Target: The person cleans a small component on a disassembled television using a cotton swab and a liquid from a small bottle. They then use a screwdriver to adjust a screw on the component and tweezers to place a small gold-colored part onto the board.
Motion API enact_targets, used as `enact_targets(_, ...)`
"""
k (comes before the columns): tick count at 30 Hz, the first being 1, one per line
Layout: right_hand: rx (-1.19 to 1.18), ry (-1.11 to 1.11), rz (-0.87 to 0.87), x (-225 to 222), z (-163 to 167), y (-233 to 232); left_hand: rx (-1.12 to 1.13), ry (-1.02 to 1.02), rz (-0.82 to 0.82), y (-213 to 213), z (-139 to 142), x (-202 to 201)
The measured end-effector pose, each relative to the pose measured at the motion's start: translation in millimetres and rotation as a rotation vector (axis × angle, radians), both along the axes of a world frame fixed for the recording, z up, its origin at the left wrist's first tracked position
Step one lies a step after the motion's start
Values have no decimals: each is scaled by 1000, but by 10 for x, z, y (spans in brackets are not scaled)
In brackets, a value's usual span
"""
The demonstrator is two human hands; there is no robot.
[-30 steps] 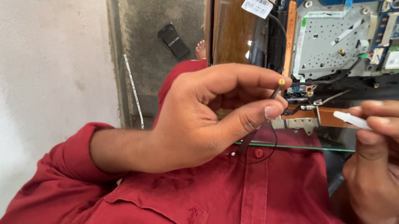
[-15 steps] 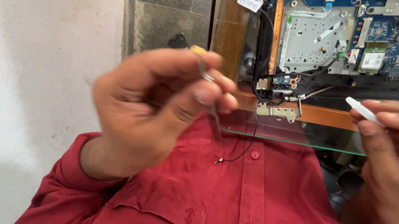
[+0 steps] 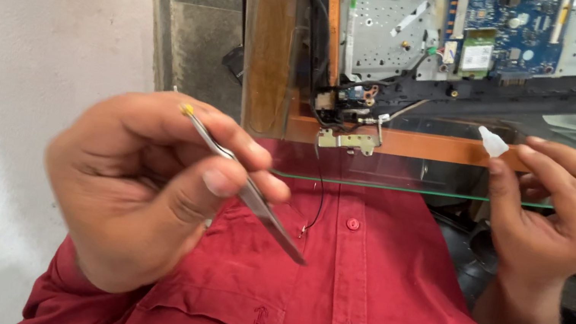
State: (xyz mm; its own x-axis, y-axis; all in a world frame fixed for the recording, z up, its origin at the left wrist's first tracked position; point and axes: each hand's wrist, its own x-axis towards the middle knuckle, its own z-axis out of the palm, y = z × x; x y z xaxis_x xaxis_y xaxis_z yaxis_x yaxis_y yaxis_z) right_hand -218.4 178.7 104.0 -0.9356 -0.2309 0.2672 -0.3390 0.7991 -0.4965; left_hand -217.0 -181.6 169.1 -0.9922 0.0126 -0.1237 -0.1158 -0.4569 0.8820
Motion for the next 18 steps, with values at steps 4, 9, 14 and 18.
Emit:
enact_targets(4, -276, 113, 66, 67, 19, -62, 355, -4, -135, 243, -64, 134)
enact_targets(9, -974, 16, 730, 108, -16, -421, 776, -136, -394, 631, -217, 426)
enact_targets(14, -1370, -7, 718, 375, -48, -737, 723, -145, -388, 755, -295, 603)
enact_targets(18, -1328, -10, 546, 509, -70, -713, 541, 73, -361, 639, -361, 509)
